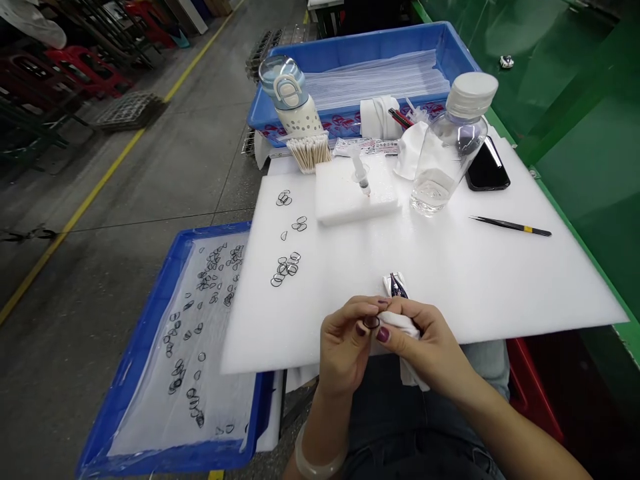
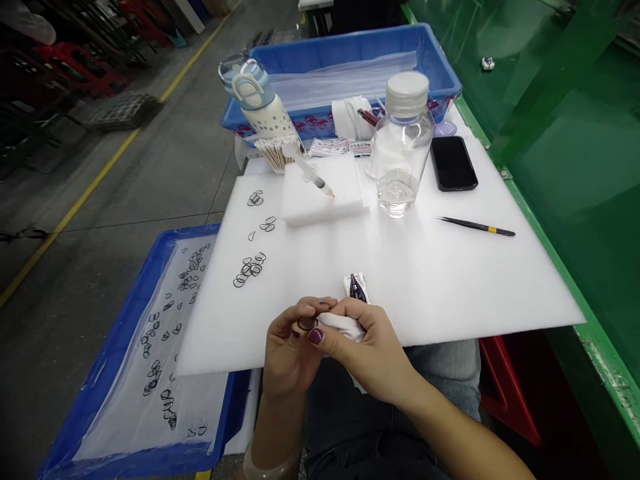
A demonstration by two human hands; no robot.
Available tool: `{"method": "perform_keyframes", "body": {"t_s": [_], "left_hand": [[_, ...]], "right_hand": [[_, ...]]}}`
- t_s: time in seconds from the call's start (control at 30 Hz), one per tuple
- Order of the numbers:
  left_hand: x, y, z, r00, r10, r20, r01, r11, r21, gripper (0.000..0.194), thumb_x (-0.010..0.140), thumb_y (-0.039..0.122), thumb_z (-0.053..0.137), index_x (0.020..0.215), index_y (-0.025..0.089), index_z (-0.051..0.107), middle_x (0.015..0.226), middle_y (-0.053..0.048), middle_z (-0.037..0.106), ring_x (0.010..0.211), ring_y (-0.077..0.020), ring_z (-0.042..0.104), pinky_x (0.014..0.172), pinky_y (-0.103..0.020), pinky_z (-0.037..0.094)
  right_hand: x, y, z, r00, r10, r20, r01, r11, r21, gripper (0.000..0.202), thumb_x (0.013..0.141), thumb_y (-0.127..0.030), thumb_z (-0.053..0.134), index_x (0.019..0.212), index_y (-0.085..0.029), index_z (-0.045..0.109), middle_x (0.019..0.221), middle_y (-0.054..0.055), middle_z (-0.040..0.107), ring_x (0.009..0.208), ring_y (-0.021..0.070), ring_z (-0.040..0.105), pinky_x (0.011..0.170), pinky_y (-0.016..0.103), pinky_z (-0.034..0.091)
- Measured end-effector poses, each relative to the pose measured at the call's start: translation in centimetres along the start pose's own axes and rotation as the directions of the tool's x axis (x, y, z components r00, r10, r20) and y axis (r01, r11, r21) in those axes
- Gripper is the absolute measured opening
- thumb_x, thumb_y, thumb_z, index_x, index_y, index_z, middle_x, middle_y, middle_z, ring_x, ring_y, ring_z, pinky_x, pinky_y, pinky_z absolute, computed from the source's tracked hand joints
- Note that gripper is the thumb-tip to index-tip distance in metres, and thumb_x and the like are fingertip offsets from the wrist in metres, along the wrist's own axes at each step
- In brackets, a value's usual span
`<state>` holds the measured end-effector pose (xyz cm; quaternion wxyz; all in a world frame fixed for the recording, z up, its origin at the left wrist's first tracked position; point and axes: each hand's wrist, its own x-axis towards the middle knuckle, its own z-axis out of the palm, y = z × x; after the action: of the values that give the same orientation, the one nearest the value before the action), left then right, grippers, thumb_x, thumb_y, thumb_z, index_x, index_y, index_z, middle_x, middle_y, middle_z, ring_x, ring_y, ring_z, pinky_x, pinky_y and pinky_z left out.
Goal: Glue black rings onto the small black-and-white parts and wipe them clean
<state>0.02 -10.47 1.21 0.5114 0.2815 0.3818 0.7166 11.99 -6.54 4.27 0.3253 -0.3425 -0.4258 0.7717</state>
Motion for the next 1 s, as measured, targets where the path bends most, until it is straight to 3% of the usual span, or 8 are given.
{"method": "perform_keyframes", "body": {"t_s": [0.17, 0.23, 0.33, 0.53, 0.67, 0.77, 0.87, 1.0], "left_hand": [[0.2, 0.1, -0.3, 0.997, -0.049, -0.057, 0.047, 0.998, -0.037, 0.02, 0.071, 0.043, 0.086, 0.083, 0.028, 0.08, 0.075, 0.0, 0.074, 0.072, -0.0118, 0.07, 0.073, -0.021, 0.059], [0.3, 0.1, -0.4, 0.995, -0.062, -0.073, 0.06, 0.998, -0.036, 0.021, 0.071, 0.044, 0.086, 0.082, 0.028, 0.08, 0.073, -0.001, 0.073, 0.07, -0.0126, 0.07, 0.071, -0.023, 0.06], [0.3, 0.1, -0.3, 0.993, -0.081, -0.088, 0.079, 0.996, -0.027, 0.023, 0.069, 0.046, 0.087, 0.079, 0.027, 0.08, 0.071, -0.002, 0.074, 0.068, -0.0147, 0.07, 0.068, -0.027, 0.061], [0.1, 0.2, 0.2, 0.988, -0.108, -0.114, 0.106, 0.994, -0.021, 0.022, 0.064, 0.044, 0.091, 0.076, 0.028, 0.081, 0.07, 0.0, 0.077, 0.062, -0.0104, 0.069, 0.064, -0.019, 0.058], [0.0, 0.2, 0.3, 0.983, -0.105, -0.151, 0.105, 0.994, -0.013, 0.021, 0.066, 0.041, 0.09, 0.078, 0.028, 0.081, 0.073, -0.001, 0.078, 0.064, -0.012, 0.072, 0.066, -0.02, 0.06], [0.2, 0.2, 0.3, 0.982, -0.096, -0.16, 0.097, 0.995, -0.005, 0.025, 0.06, 0.044, 0.092, 0.075, 0.026, 0.081, 0.07, -0.002, 0.077, 0.064, -0.0156, 0.072, 0.066, -0.026, 0.062], [0.3, 0.3, 0.4, 0.984, -0.093, -0.153, 0.094, 0.996, 0.0, 0.027, 0.059, 0.045, 0.092, 0.074, 0.026, 0.08, 0.068, -0.003, 0.077, 0.062, -0.0161, 0.072, 0.065, -0.028, 0.063], [0.4, 0.4, 0.4, 0.989, -0.074, -0.127, 0.074, 0.997, -0.008, 0.024, 0.063, 0.043, 0.091, 0.077, 0.026, 0.081, 0.07, -0.003, 0.077, 0.063, -0.0155, 0.072, 0.065, -0.027, 0.062]], "right_hand": [[-0.8, 0.0, -1.6, 1.0, -0.022, -0.005, 0.021, 0.997, -0.076, 0.032, 0.077, -0.044, 0.079, 0.067, -0.017, 0.064, 0.058, -0.004, 0.046, 0.052, 0.0071, 0.039, 0.045, 0.02, 0.03], [-1.1, -0.2, -2.5, 0.986, -0.156, -0.065, 0.146, 0.98, -0.137, 0.029, 0.084, -0.042, 0.073, 0.068, -0.018, 0.069, 0.06, -0.002, 0.048, 0.053, 0.0081, 0.043, 0.047, 0.021, 0.033], [-1.2, -0.8, -3.1, 0.896, -0.432, -0.104, 0.385, 0.871, -0.305, 0.022, 0.092, -0.033, 0.064, 0.078, -0.023, 0.077, 0.066, 0.0, 0.055, 0.059, 0.0102, 0.051, 0.051, 0.023, 0.04], [-0.4, -1.4, -0.9, 0.66, -0.716, 0.229, 0.612, 0.335, -0.716, 0.021, 0.092, -0.017, 0.057, 0.1, -0.022, 0.076, 0.085, 0.005, 0.059, 0.057, 0.0079, 0.05, 0.046, 0.021, 0.043], [-0.7, -2.1, -0.7, 0.605, -0.687, 0.401, 0.564, 0.014, -0.826, 0.017, 0.09, -0.016, 0.056, 0.095, -0.016, 0.073, 0.08, 0.004, 0.059, 0.053, 0.0067, 0.044, 0.045, 0.022, 0.038], [-1.3, -3.6, -2.6, 0.653, -0.675, 0.342, 0.555, 0.121, -0.823, 0.016, 0.089, -0.015, 0.058, 0.097, -0.02, 0.071, 0.09, 0.005, 0.061, 0.061, 0.0096, 0.052, 0.052, 0.024, 0.042], [-1.5, -5.0, -5.8, 0.675, -0.736, 0.049, 0.414, 0.323, -0.851, 0.014, 0.089, -0.016, 0.06, 0.095, -0.024, 0.069, 0.1, 0.006, 0.06, 0.087, 0.019, 0.059, 0.07, 0.033, 0.047], [-0.9, -5.6, -9.6, 0.633, -0.712, -0.305, 0.231, 0.549, -0.803, 0.02, 0.083, -0.011, 0.052, 0.072, -0.02, 0.066, 0.093, 0.007, 0.064, 0.095, 0.0244, 0.057, 0.082, 0.038, 0.043]]}}
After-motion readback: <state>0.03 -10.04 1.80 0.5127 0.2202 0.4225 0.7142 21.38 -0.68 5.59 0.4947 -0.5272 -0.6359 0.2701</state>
